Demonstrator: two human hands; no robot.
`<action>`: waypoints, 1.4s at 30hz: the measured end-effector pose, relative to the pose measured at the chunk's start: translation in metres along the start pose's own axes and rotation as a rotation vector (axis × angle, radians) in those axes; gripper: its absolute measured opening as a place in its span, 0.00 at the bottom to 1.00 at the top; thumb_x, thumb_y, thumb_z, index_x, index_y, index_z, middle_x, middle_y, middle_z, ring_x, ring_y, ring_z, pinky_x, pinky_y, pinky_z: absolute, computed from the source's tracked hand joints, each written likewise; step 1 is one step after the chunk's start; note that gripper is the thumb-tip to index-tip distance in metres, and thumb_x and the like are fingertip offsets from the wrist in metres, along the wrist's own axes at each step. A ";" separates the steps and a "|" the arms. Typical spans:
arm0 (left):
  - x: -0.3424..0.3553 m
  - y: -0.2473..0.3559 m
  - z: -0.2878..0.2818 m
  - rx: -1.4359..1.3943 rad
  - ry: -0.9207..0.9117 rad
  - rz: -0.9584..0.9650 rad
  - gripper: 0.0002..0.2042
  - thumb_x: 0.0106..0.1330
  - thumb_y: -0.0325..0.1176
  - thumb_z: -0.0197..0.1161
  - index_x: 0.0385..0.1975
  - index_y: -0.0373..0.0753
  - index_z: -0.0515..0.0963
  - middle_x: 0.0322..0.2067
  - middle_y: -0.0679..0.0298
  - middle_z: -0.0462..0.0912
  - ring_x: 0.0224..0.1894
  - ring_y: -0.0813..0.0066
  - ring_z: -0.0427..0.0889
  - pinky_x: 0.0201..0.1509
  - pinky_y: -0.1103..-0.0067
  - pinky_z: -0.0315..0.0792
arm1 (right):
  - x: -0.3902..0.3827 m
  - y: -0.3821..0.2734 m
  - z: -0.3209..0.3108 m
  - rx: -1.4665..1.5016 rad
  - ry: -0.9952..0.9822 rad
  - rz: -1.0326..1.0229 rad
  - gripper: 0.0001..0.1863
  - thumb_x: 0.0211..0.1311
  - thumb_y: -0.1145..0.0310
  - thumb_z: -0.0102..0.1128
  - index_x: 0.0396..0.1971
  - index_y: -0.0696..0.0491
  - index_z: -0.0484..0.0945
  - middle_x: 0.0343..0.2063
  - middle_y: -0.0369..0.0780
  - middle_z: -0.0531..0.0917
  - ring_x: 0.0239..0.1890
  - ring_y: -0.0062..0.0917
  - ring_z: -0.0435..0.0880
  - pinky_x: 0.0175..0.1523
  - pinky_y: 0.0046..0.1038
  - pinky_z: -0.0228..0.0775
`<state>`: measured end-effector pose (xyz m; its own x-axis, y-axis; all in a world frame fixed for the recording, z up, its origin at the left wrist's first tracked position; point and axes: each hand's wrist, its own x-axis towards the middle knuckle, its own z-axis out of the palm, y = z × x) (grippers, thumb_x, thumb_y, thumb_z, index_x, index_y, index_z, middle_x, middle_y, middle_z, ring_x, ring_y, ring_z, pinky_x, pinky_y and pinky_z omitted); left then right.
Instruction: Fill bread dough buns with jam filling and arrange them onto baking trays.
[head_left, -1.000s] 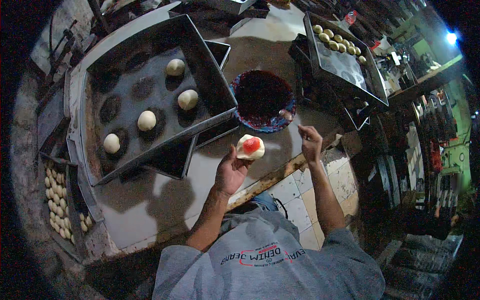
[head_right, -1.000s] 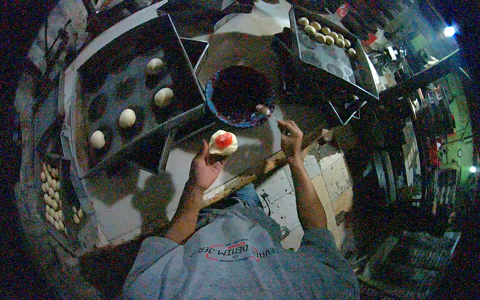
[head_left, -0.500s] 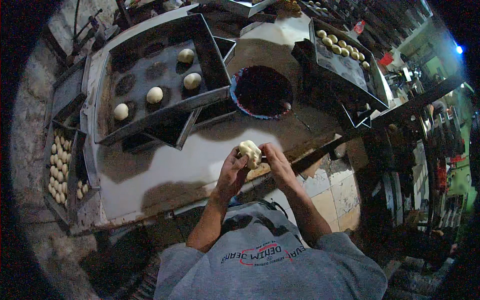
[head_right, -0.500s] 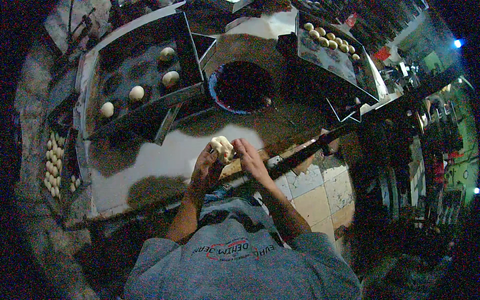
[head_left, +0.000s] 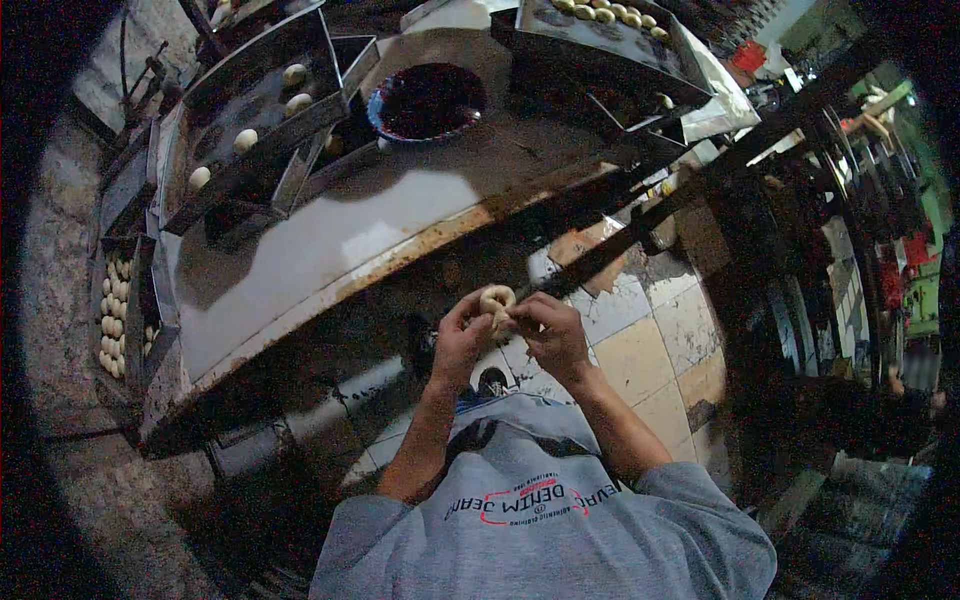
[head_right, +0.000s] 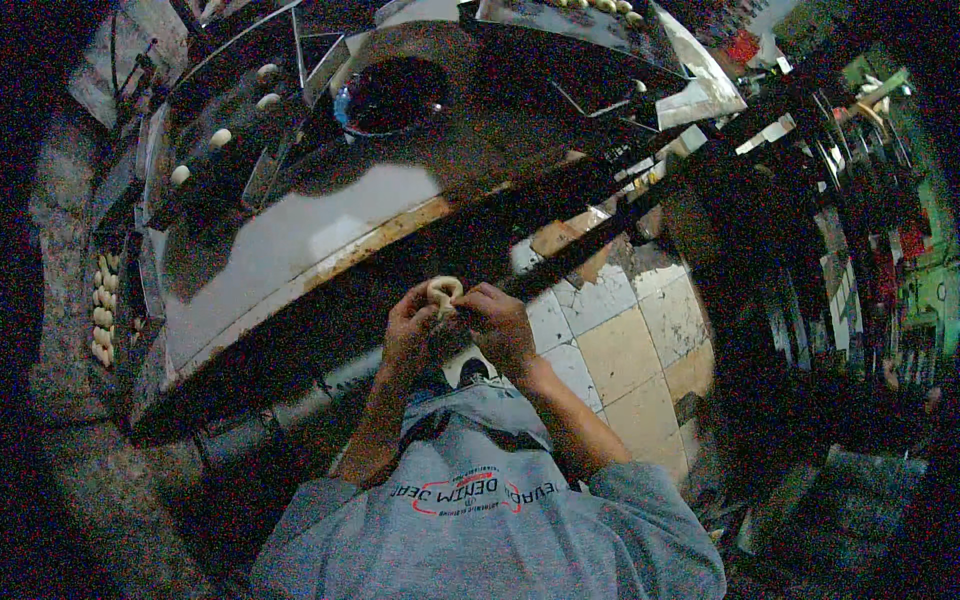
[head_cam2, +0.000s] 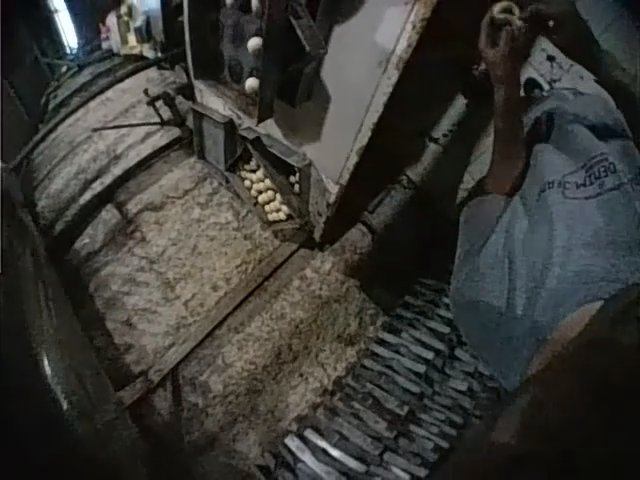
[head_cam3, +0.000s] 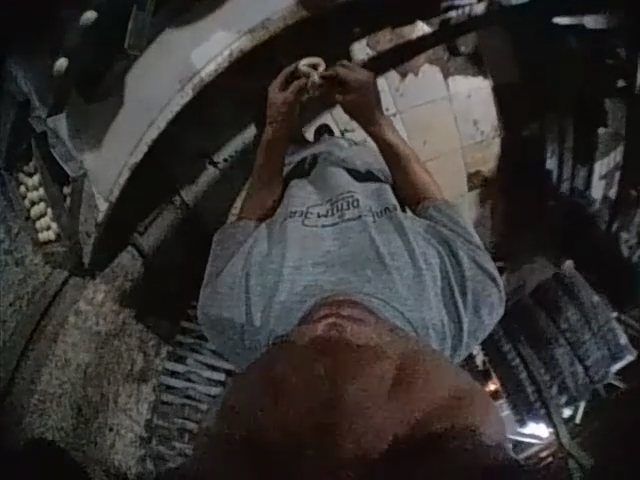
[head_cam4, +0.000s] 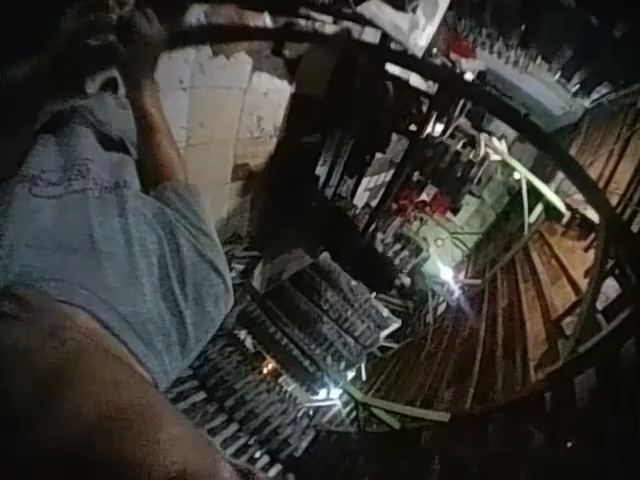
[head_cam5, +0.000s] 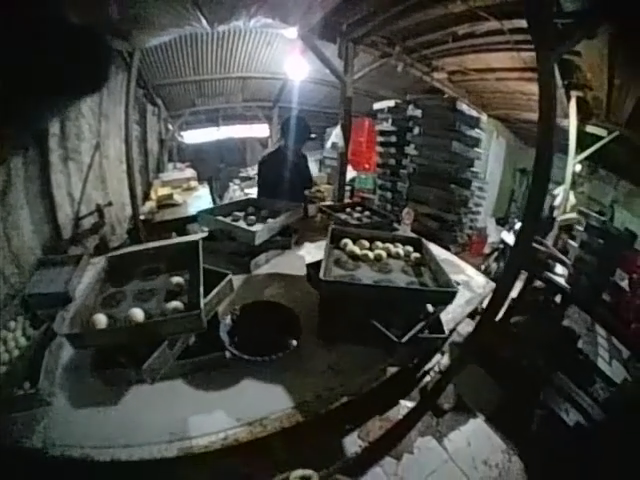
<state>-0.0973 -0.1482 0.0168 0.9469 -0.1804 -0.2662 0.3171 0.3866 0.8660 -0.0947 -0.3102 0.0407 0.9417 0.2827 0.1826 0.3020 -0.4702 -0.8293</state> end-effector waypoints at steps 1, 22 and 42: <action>-0.008 -0.005 0.004 -0.003 -0.053 -0.006 0.18 0.54 0.27 0.53 0.47 0.32 0.68 0.40 0.60 0.74 0.41 0.76 0.74 0.47 0.80 0.69 | -0.006 -0.003 -0.006 -0.001 0.003 0.006 0.14 0.44 0.76 0.64 0.34 0.57 0.74 0.29 0.39 0.76 0.31 0.24 0.76 0.33 0.22 0.68; -0.074 -0.016 -0.039 -0.337 0.314 0.141 0.12 0.56 0.25 0.56 0.40 0.35 0.69 0.37 0.61 0.74 0.40 0.76 0.73 0.46 0.80 0.68 | -0.032 -0.060 0.078 0.018 0.048 -0.085 0.10 0.44 0.78 0.61 0.29 0.58 0.74 0.28 0.43 0.76 0.33 0.33 0.77 0.37 0.27 0.69; -0.073 0.019 -0.166 -0.339 0.174 0.121 0.14 0.58 0.28 0.56 0.44 0.33 0.67 0.40 0.60 0.73 0.42 0.74 0.73 0.48 0.80 0.69 | 0.028 -0.101 0.179 0.246 0.035 0.296 0.08 0.53 0.71 0.57 0.29 0.61 0.75 0.22 0.38 0.78 0.25 0.19 0.76 0.32 0.21 0.68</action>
<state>-0.1514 0.0221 -0.0176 0.9641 0.0295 -0.2640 0.1749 0.6772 0.7147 -0.1257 -0.1053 0.0357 0.9885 0.1342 -0.0696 -0.0245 -0.3117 -0.9499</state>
